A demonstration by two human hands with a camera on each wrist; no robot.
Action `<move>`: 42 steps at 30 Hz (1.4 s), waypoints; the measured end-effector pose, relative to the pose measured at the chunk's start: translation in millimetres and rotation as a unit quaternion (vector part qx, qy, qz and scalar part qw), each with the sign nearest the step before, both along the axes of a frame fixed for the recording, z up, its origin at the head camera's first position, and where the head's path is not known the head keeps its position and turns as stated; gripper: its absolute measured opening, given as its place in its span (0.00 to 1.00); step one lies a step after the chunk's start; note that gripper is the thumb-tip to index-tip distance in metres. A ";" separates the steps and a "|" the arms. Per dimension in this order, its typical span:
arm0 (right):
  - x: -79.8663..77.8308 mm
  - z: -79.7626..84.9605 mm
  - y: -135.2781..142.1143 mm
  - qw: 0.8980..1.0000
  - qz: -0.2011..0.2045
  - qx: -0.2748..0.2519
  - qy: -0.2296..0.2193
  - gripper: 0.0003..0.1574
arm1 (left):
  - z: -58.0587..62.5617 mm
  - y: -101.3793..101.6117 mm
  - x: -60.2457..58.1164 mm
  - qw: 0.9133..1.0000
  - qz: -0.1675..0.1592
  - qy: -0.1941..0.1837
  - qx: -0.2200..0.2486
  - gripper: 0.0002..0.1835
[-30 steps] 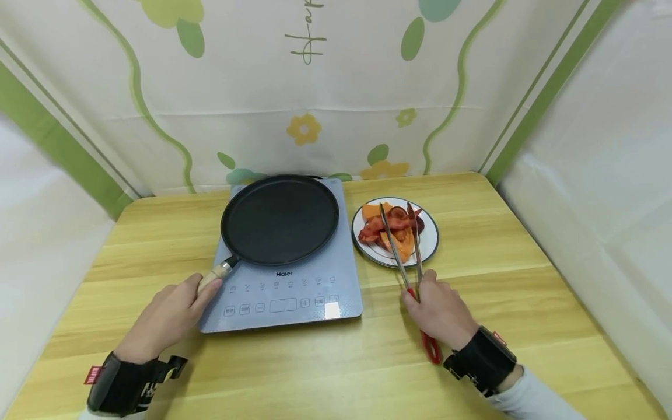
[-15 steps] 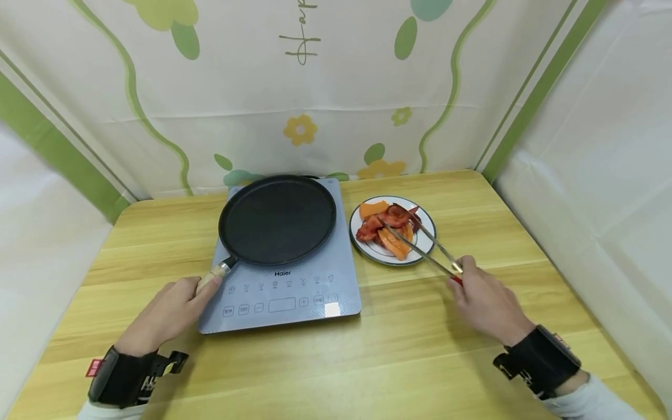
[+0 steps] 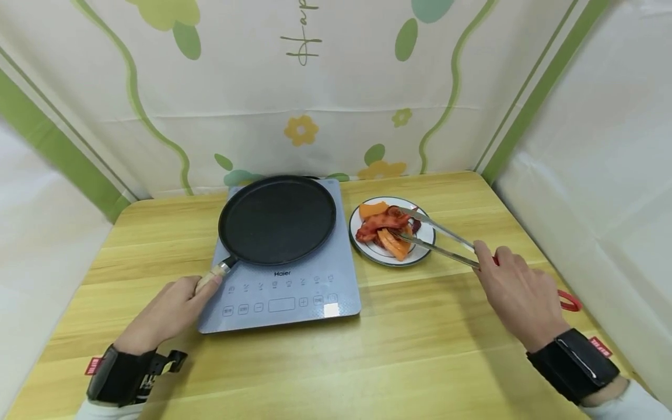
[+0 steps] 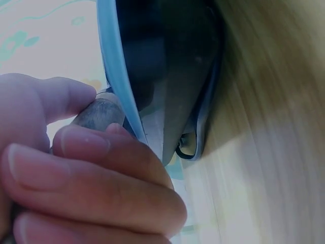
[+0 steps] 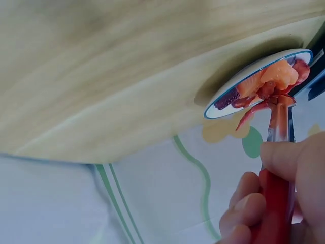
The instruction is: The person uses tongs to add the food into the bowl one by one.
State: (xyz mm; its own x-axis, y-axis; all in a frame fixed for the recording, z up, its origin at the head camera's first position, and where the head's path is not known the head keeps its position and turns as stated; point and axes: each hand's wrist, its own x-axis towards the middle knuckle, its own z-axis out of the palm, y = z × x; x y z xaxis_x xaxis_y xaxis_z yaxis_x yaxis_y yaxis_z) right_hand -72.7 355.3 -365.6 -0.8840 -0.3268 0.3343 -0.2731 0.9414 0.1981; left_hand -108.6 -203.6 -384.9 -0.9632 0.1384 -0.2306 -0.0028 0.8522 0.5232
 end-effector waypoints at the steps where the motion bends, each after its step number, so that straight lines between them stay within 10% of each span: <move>1: -0.2 1.2 -1.1 1.000 0.002 0.002 -0.001 0.23 | 0.1 -0.4 0.1 1.000 0.000 0.000 0.001 0.34; 22: -3.9 2.7 -25.8 0.999 -0.028 0.029 -0.020 0.21 | -1.8 -3.4 0.6 1.000 -0.012 0.017 0.004 0.35; 31: -8.7 17.5 -31.5 0.996 0.030 0.045 0.070 0.12 | -2.2 -3.9 0.0 1.000 -0.013 0.017 0.011 0.35; 42: -11.7 27.4 -42.7 0.998 0.009 0.052 0.019 0.19 | -1.9 -3.0 0.0 1.000 -0.017 0.014 0.006 0.34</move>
State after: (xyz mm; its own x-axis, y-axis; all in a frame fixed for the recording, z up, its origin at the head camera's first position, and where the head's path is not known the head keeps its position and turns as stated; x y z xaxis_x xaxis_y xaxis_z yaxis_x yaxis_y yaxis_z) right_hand -84.4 312.6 -338.2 -0.8650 -0.3776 0.3304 -0.2808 0.9101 0.3049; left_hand -108.6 -206.6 -386.8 -0.9642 0.1731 -0.2009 0.0407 0.8451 0.5331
